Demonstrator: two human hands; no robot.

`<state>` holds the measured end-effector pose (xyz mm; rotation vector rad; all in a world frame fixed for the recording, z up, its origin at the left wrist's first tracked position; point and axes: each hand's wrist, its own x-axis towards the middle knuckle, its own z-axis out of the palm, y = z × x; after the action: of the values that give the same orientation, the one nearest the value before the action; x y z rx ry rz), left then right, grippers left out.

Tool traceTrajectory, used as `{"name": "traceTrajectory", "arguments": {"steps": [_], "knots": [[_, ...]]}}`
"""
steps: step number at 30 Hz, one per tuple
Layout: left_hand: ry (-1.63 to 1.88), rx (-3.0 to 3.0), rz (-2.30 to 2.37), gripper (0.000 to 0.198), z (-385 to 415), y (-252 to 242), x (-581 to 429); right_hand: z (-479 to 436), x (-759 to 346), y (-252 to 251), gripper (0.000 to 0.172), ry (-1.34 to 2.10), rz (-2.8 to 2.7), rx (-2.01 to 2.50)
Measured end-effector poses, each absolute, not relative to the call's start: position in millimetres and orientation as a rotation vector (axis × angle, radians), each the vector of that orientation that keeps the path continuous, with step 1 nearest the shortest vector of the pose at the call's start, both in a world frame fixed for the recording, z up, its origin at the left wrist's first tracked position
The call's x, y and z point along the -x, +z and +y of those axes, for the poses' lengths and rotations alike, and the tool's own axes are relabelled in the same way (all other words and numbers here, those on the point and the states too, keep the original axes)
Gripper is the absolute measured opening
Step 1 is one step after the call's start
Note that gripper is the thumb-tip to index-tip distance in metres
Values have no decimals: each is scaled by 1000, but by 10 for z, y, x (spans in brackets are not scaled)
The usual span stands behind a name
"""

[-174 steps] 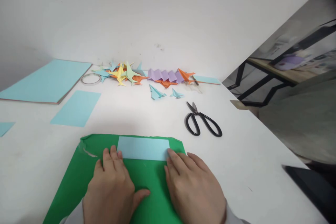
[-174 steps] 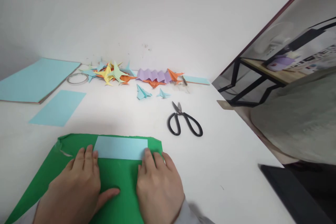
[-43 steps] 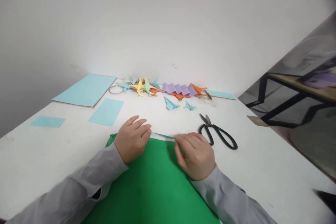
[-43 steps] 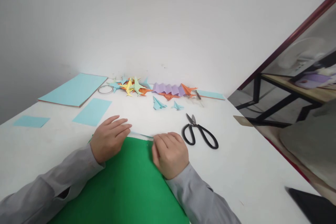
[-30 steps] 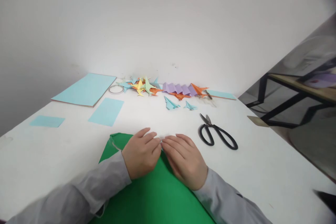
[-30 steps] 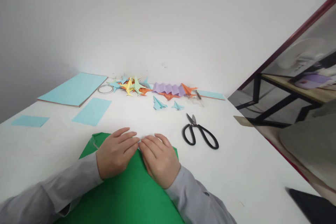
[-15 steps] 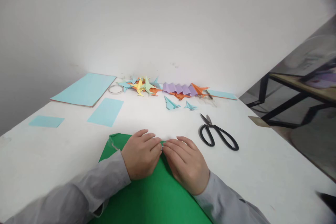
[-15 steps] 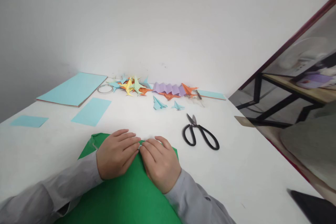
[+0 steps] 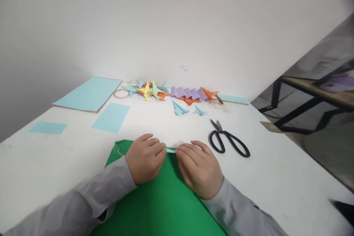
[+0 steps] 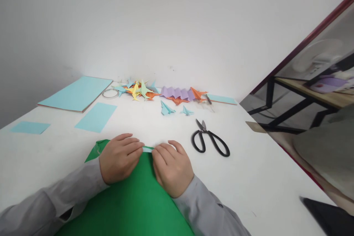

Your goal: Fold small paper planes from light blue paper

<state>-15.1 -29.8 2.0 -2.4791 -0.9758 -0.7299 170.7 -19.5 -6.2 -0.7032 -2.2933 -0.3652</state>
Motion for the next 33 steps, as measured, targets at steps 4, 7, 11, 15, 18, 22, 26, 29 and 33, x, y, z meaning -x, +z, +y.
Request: {"name": "traceTrajectory", "arguments": {"steps": [4,7,11,15,18,22,26,29,33], "knots": [[-795,2425,-970,15,-262,39,176,-143,-1768,-60,15,-411,-2252,764],[-815,2386,-986,14,-240,54,199,-111,-1802,-67,14,-443,-2211,798],[-820,2355,-1005,14,-213,74,233,-71,-1845,-77,11,-472,-2166,840],[-813,2376,-1002,15,-220,75,225,-69,-1847,-56,14,-422,-2128,844],[-791,2448,-954,16,-266,57,169,-114,-1790,-38,21,-365,-2217,773],[-765,2504,-895,17,-308,46,121,-156,-1737,-56,19,-329,-2293,645],[-805,2437,-896,16,-255,98,203,-115,-1790,-80,21,-339,-2202,719],[-818,2359,-937,16,-183,144,304,-60,-1849,-96,18,-336,-2104,818],[-854,2284,-1004,17,-97,161,431,-12,-1898,-128,15,-302,-2012,901]]}}
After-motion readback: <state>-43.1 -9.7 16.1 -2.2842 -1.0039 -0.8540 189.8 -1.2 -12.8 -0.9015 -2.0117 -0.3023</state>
